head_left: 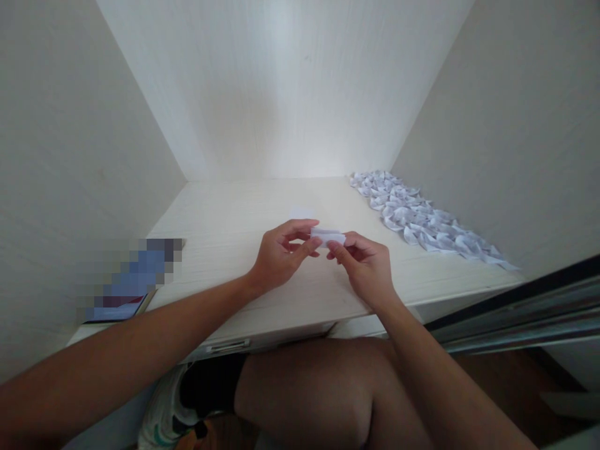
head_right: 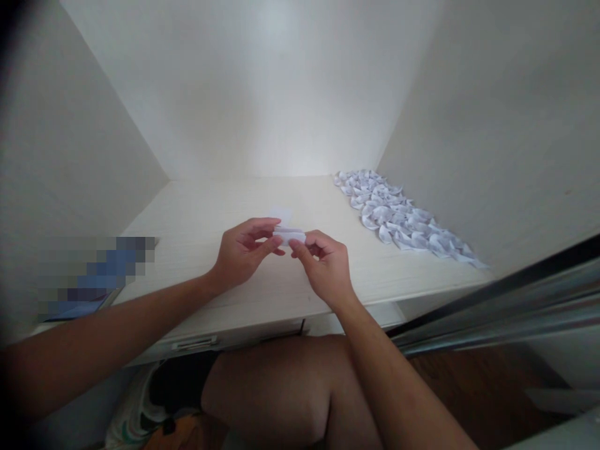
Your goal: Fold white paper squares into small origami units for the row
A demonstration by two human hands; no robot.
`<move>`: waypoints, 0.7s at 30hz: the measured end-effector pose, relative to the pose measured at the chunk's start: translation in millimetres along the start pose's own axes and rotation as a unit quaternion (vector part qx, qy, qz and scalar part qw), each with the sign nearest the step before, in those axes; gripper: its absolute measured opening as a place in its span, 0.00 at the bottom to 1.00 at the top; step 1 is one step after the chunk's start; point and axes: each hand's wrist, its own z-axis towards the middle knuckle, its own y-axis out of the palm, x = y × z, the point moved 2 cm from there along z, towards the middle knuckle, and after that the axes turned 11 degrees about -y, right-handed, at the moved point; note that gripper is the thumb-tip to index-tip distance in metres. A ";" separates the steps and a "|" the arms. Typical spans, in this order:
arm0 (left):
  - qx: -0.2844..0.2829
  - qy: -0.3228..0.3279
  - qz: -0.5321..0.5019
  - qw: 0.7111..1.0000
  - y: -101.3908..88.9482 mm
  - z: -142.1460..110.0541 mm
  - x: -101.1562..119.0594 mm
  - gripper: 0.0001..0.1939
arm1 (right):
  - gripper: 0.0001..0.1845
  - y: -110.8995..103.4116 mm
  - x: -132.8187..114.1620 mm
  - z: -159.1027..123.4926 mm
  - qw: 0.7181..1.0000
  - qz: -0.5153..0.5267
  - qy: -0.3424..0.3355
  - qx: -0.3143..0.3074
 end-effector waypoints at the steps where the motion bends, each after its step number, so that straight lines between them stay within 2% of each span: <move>1: 0.001 -0.005 -0.001 1.000 0.8 -0.3 0.3 0.17 | 0.15 0.7 0.3 -0.6 1.000 0.003 0.005 0.000; 5: 0.018 -0.029 0.005 0.999 2.5 -0.6 2.3 0.15 | 0.15 4.2 2.2 -2.4 0.998 0.052 0.021 0.028; 8: 0.023 -0.035 -0.005 0.999 3.3 -0.1 4.8 0.13 | 0.21 5.9 3.0 -2.8 0.995 0.084 0.013 0.049; 10: 0.021 -0.037 -0.010 0.999 3.7 -0.1 6.6 0.13 | 0.23 6.3 3.2 -2.7 0.995 0.083 0.006 0.048; 15: 0.017 -0.051 -0.014 0.998 3.0 -0.7 7.6 0.14 | 0.20 4.9 4.2 -2.7 0.997 0.066 0.013 0.038; 21: 0.027 -0.064 -0.033 0.997 2.2 0.5 5.9 0.15 | 0.20 4.8 6.7 -2.8 0.994 0.092 0.051 0.033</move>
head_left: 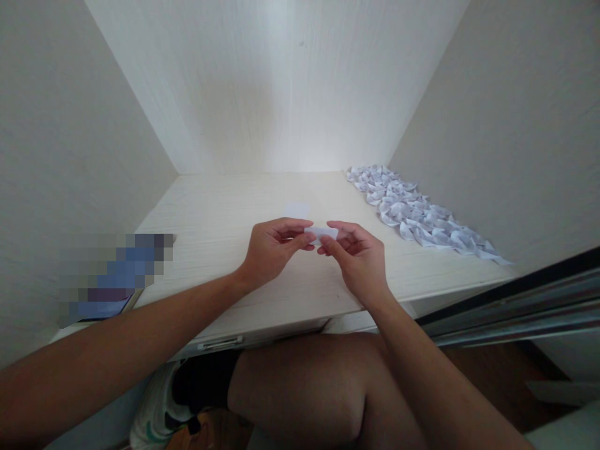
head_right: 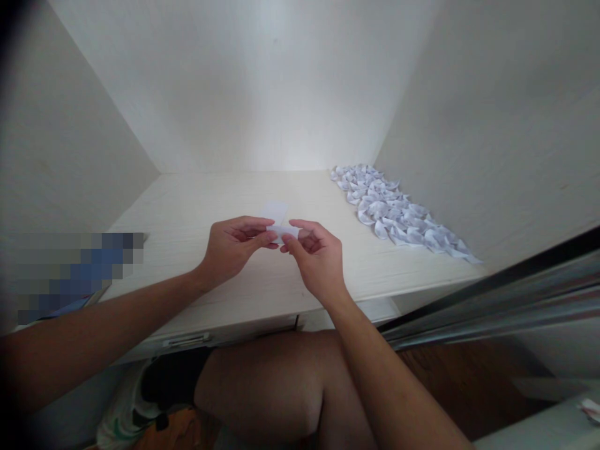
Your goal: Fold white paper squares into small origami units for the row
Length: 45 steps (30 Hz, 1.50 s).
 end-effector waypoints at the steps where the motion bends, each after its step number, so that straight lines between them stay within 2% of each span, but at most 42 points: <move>1: 0.001 -0.002 -0.001 1.000 0.1 0.2 0.0 0.15 | 0.20 0.2 0.1 0.2 1.000 0.005 0.003 0.001; 6: 0.005 -0.005 0.001 1.000 0.7 0.1 0.0 0.15 | 0.16 0.6 -1.7 1.3 1.000 -0.001 0.004 0.015; 14: 0.010 -0.020 0.009 1.000 1.0 0.6 -0.1 0.17 | 0.17 0.7 -5.0 1.3 0.999 -0.017 0.020 0.024; 26: -0.008 -0.029 0.022 0.999 -0.3 2.5 -3.5 0.19 | 0.15 -0.4 -3.9 3.1 0.998 -0.058 0.026 0.009; 32: -0.036 -0.044 0.007 0.998 -0.6 3.6 -6.5 0.20 | 0.14 -3.7 -2.5 3.9 0.992 -0.119 0.000 -0.030; 40: -0.036 -0.091 -0.039 0.994 -1.3 4.7 -5.9 0.20 | 0.10 -5.5 -1.0 3.4 0.991 -0.131 -0.009 -0.007; 45: -0.076 -0.102 -0.004 0.992 -1.3 6.5 -8.3 0.17 | 0.11 -6.1 2.1 3.2 0.990 -0.138 0.001 -0.013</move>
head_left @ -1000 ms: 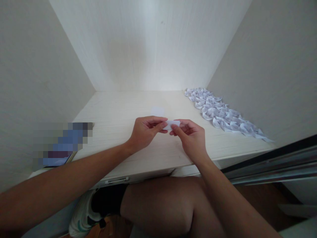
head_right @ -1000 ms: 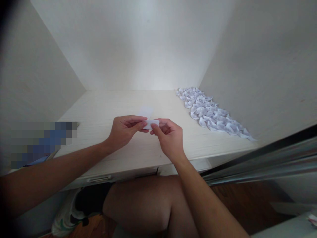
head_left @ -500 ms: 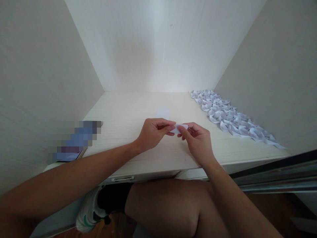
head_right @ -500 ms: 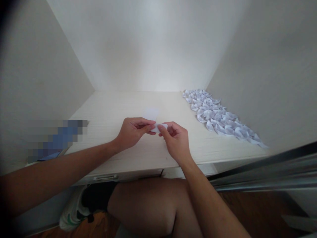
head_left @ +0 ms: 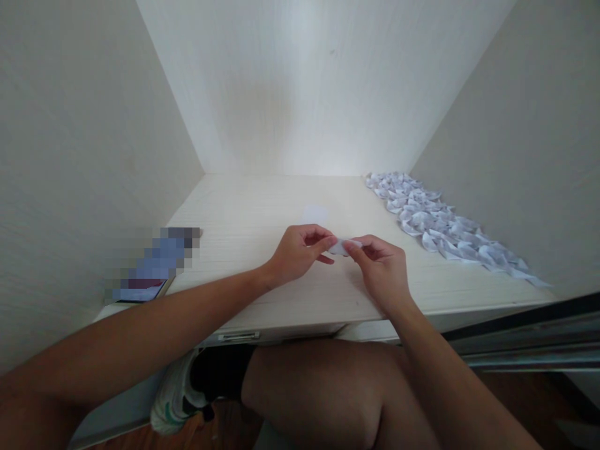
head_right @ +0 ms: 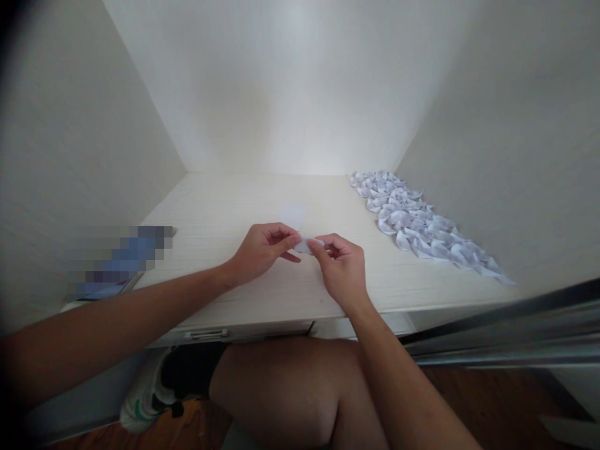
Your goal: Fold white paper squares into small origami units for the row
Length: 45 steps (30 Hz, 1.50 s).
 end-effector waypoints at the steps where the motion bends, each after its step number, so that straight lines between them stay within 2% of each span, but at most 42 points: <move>1: 0.002 0.007 0.014 1.000 -0.4 0.4 -0.3 0.16 | 0.12 0.3 -0.2 0.0 1.000 -0.003 0.003 -0.007; 7: 0.035 0.038 0.079 0.996 -2.5 0.6 -0.7 0.16 | 0.12 1.4 -7.5 1.1 0.997 -0.046 -0.028 -0.047; 10: 0.011 0.019 0.064 0.998 -1.1 0.1 -1.1 0.18 | 0.11 -0.5 -6.3 1.7 0.998 -0.047 -0.025 -0.045; 14: -0.042 -0.048 0.041 0.997 -0.3 0.4 -2.7 0.20 | 0.10 -2.9 -1.4 1.1 0.998 -0.046 -0.021 -0.023; 19: -0.048 -0.085 0.028 0.995 -4.5 2.7 -5.6 0.21 | 0.10 -2.1 1.2 0.2 0.998 -0.053 -0.023 -0.010; 29: -0.058 -0.057 0.028 0.996 0.1 0.5 -4.7 0.23 | 0.10 -0.5 -0.5 -0.3 1.000 -0.023 -0.008 0.009; 40: -0.083 -0.096 0.014 0.992 2.6 -4.8 -4.4 0.22 | 0.08 4.9 -7.9 -2.3 0.999 0.034 -0.003 0.024; 45: -0.094 -0.096 0.016 0.991 6.6 -7.5 -2.8 0.25 | 0.07 9.3 -6.7 -4.2 0.998 0.068 -0.002 0.013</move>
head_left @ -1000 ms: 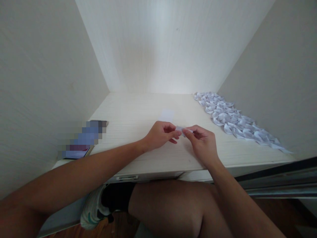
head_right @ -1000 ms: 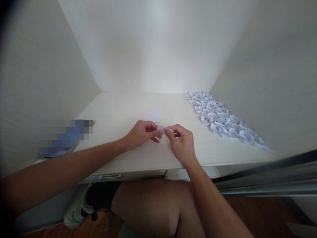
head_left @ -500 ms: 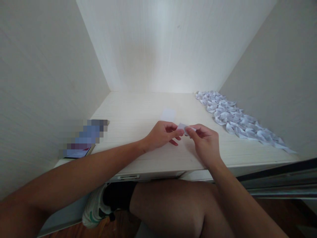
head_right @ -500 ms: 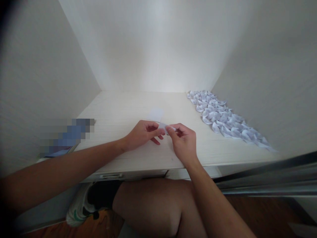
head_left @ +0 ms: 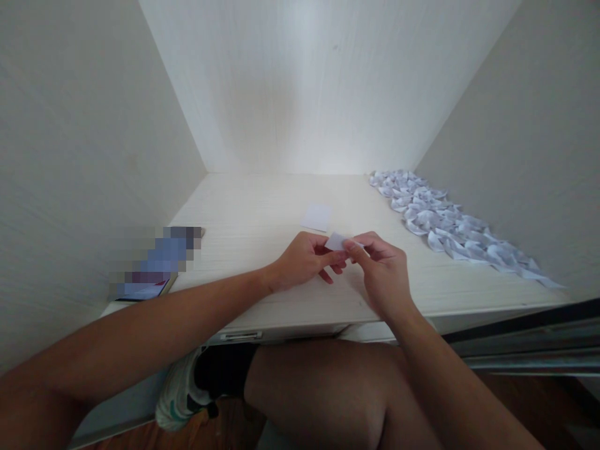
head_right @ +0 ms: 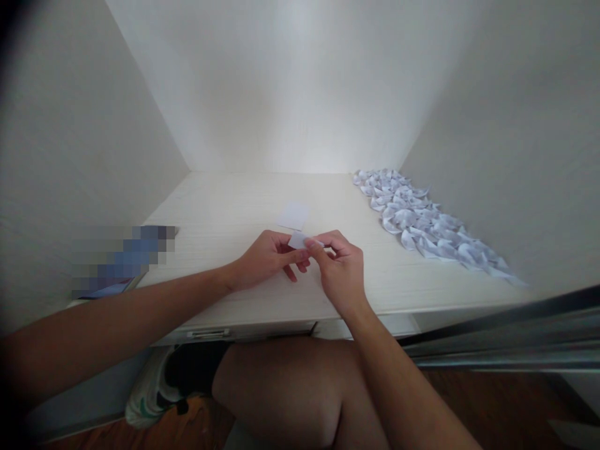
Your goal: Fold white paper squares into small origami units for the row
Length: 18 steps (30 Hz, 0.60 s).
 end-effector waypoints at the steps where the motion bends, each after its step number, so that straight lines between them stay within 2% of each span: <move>1: 0.004 0.000 0.005 1.000 0.7 -0.4 0.6 0.26 | 0.08 0.8 0.3 -0.2 1.000 0.004 0.002 0.004; 6: 0.005 -0.004 0.014 1.000 5.1 -2.1 0.9 0.28 | 0.11 3.4 4.6 -1.7 0.999 0.030 0.022 0.018; 11: 0.006 0.005 0.030 1.000 7.8 -4.2 1.4 0.24 | 0.11 7.4 6.2 -3.6 0.996 0.070 0.044 0.018; 18: 0.003 -0.018 0.023 1.000 9.3 -1.4 -0.7 0.24 | 0.11 9.4 2.1 -2.4 0.993 0.097 0.063 0.036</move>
